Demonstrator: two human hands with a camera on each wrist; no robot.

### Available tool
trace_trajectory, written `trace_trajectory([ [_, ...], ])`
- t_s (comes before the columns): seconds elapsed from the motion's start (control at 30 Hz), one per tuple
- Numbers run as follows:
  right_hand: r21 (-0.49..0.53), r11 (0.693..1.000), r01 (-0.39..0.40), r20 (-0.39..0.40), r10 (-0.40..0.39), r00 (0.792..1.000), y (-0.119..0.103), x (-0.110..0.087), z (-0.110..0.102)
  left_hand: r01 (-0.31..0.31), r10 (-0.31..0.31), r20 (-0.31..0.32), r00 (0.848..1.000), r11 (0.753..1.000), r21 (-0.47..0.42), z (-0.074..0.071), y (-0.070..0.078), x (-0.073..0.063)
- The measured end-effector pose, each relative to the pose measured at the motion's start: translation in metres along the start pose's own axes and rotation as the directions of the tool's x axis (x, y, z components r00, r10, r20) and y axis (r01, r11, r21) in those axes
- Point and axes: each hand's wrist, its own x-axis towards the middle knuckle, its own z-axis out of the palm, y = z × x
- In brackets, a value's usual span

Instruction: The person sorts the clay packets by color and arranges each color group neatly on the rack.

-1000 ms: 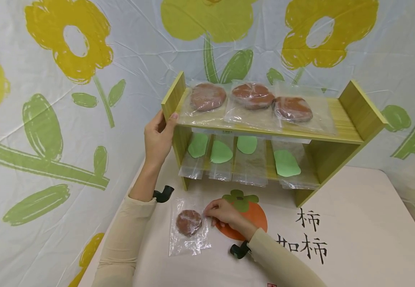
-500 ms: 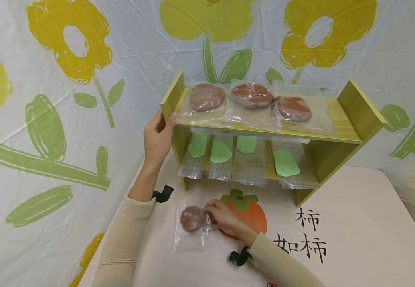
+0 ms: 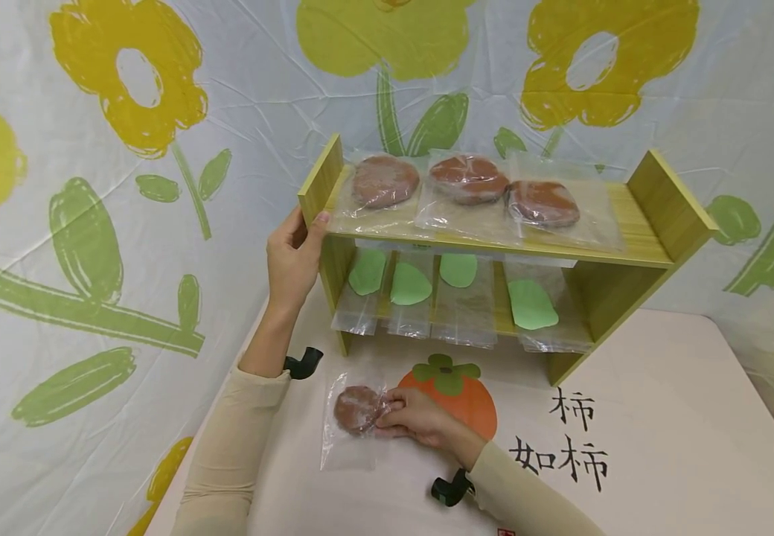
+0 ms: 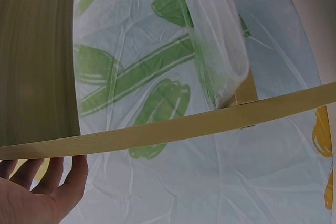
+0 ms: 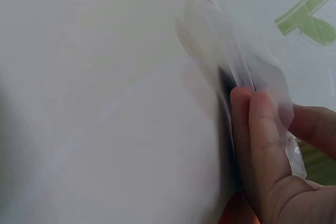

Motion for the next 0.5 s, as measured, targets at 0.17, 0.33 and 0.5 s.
trace_trajectory([
  [0.17,0.003,1.000,0.014,-0.007,-0.014,1.000,0.0052,0.0009,-0.0014,0.000,0.000,0.003,1.000,1.000,0.009,-0.0001,0.0000,-0.0001],
  [0.33,0.007,1.000,0.026,-0.037,-0.025,0.999,0.0063,0.0010,0.0000,0.017,-0.017,0.002,1.000,1.000,0.010,-0.0004,-0.0001,-0.0001],
  [0.5,-0.003,0.999,0.049,-0.076,-0.049,0.996,0.0024,-0.0002,0.0031,0.015,-0.015,0.003,1.000,1.000,0.009,-0.0005,-0.0002,-0.0001],
])
